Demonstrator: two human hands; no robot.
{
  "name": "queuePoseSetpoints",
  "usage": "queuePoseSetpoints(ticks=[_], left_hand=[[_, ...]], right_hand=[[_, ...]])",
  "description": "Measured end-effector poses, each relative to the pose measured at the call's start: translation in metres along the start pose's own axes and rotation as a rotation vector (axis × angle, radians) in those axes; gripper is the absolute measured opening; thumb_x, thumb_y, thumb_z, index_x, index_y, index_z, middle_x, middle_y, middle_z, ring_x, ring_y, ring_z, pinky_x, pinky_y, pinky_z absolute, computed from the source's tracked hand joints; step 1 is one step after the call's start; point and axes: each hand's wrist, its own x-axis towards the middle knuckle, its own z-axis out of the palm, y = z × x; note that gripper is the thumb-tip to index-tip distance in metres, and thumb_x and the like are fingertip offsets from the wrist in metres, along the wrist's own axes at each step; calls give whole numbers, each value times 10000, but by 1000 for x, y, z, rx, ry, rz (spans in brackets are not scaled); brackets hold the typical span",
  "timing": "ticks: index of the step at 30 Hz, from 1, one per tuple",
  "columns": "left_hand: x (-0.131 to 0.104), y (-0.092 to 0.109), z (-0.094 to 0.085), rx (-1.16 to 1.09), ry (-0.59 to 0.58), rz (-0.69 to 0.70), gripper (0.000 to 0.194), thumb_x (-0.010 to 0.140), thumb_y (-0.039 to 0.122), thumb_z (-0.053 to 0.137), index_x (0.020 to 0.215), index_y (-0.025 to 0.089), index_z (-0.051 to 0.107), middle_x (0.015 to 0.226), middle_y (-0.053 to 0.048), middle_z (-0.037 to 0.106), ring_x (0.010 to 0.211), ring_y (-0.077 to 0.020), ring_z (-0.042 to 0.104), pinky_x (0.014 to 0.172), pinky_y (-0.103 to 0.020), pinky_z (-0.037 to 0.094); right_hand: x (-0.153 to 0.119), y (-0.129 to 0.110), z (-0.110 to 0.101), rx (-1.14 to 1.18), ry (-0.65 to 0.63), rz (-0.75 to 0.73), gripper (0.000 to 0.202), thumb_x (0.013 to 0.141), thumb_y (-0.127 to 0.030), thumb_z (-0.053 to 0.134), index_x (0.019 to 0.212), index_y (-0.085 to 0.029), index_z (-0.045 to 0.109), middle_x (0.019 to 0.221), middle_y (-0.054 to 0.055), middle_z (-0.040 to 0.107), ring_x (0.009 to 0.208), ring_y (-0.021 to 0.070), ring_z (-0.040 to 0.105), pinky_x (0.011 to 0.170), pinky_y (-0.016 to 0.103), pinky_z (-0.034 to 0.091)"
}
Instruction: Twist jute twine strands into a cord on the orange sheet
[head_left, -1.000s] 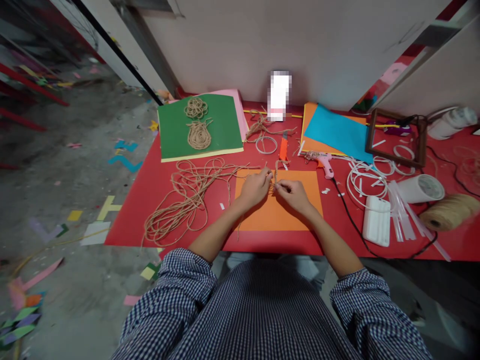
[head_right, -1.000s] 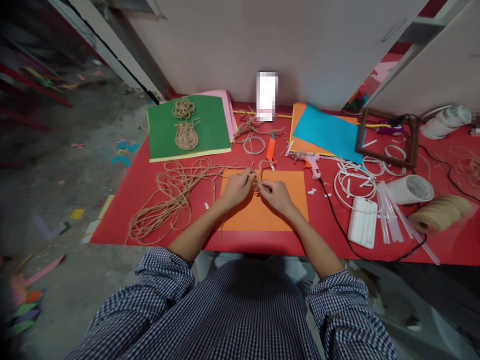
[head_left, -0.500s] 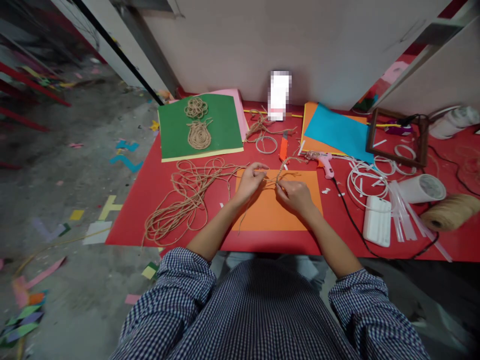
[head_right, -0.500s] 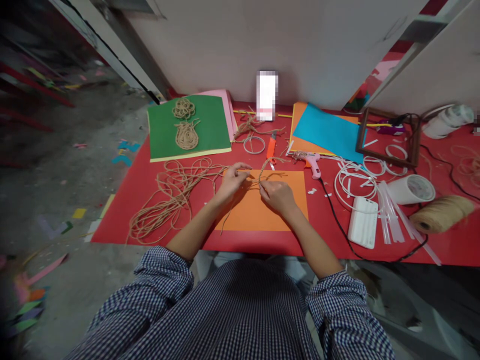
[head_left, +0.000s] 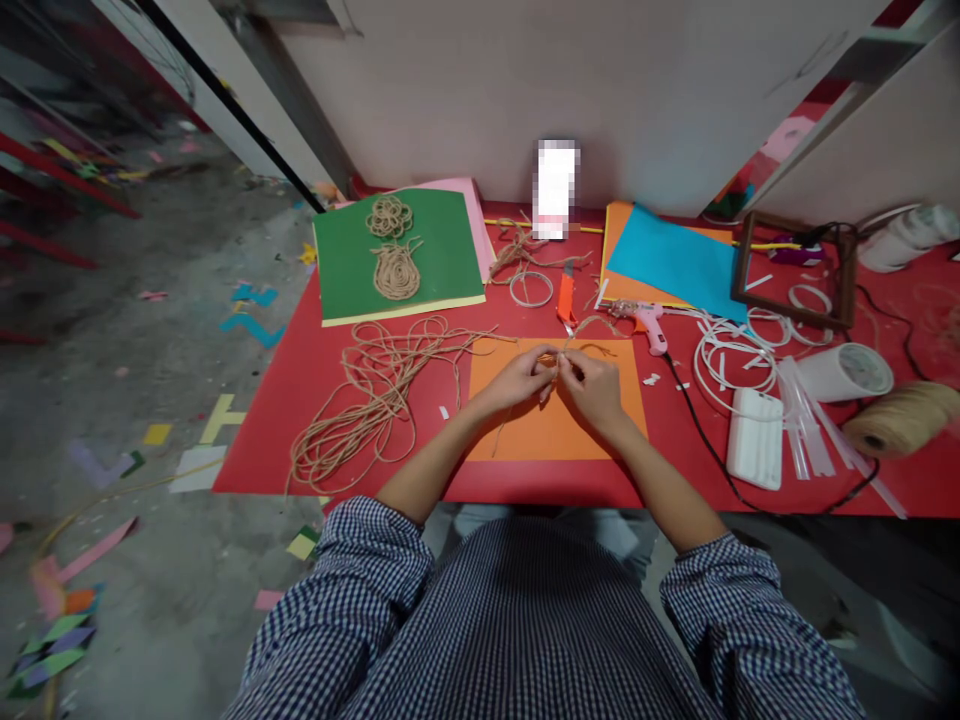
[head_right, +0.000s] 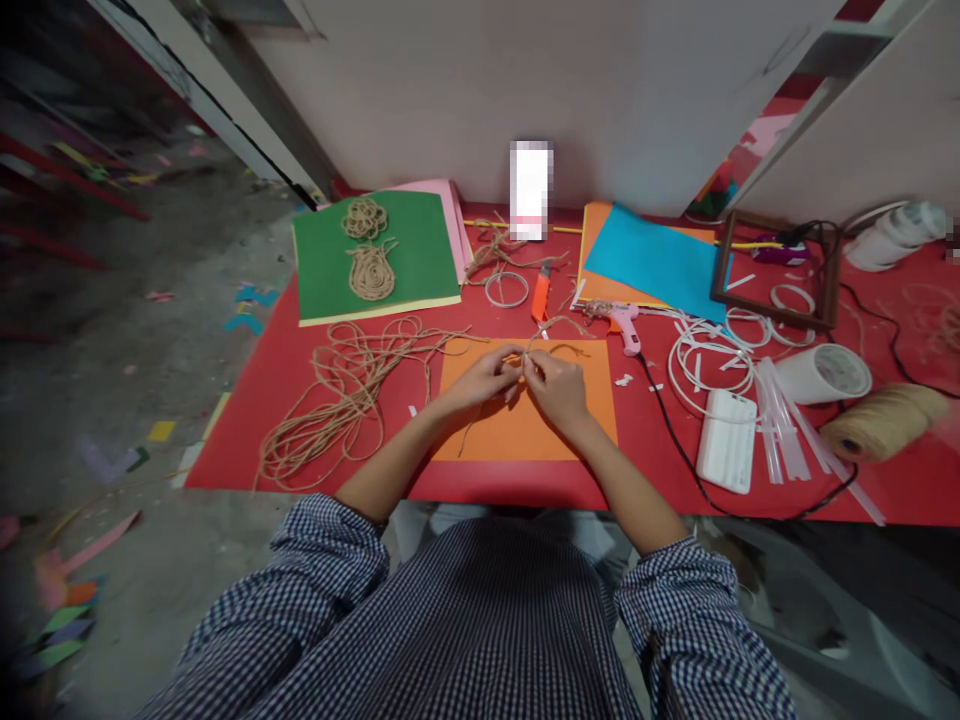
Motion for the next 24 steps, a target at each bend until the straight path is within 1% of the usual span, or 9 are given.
queuePoseSetpoints(ticks=[4,7,9,11,13,15,19,22,24], left_hand=[[0,0,0,180,51,47,255,992,373,570,1164,187,602,610,36,602,537,-121,566,566,-227,406],[1,2,-3,358,112,72,205,974,342,585,1079,175,643,687,3,649,599,-129,587,602,-230,400],[2,3,-6,450,151,89,202,951,321,612,1074,173,672,739,-15,677,643,-140,593,628,-235,393],[3,4,-9,529,192,97,206,939,315,625,1065,172,702,765,-29,691,669,-151,587,645,-245,385],[5,4,-12,593,267,93,197,943,326,615,1013,175,721,755,-32,684,672,-159,574,655,-256,379],[6,3,-17,605,376,87,193,944,337,606,940,178,716,740,-27,664,675,-161,564,662,-261,380],[10,1,-28,446,553,109,197,957,368,598,912,188,662,729,-8,620,676,-149,555,658,-255,387],[9,5,-32,269,623,147,178,988,376,570,1031,213,625,662,28,544,613,-136,509,625,-254,380],[8,8,-32,181,677,160,199,1003,355,549,1161,242,589,641,48,506,590,-133,480,613,-252,378]], right_hand=[[-2,-7,7,455,-67,185,374,1020,-517,574,898,-215,757,630,0,608,554,154,508,568,295,359],[-2,-9,14,801,-164,383,428,973,-622,603,884,-221,723,494,-56,450,429,132,388,455,276,305],[-1,-9,17,935,-196,471,431,937,-648,637,860,-226,685,447,-89,376,387,114,302,416,263,271],[0,-6,17,1017,-183,509,422,917,-649,661,846,-234,645,440,-101,362,383,103,264,400,249,254],[3,-2,14,1089,-115,518,402,918,-634,667,852,-241,614,445,-108,351,385,98,241,389,242,232],[7,3,10,1151,-1,518,372,922,-598,680,849,-248,580,452,-114,331,390,95,210,384,241,205],[18,19,-3,1170,300,531,353,923,-553,676,830,-256,510,471,-118,302,407,96,174,391,248,160],[25,28,-11,1076,526,517,365,946,-581,608,831,-265,466,485,-117,278,410,105,172,401,267,151],[27,30,-15,1020,562,502,386,961,-612,567,828,-271,447,492,-111,277,410,114,181,405,284,148]])
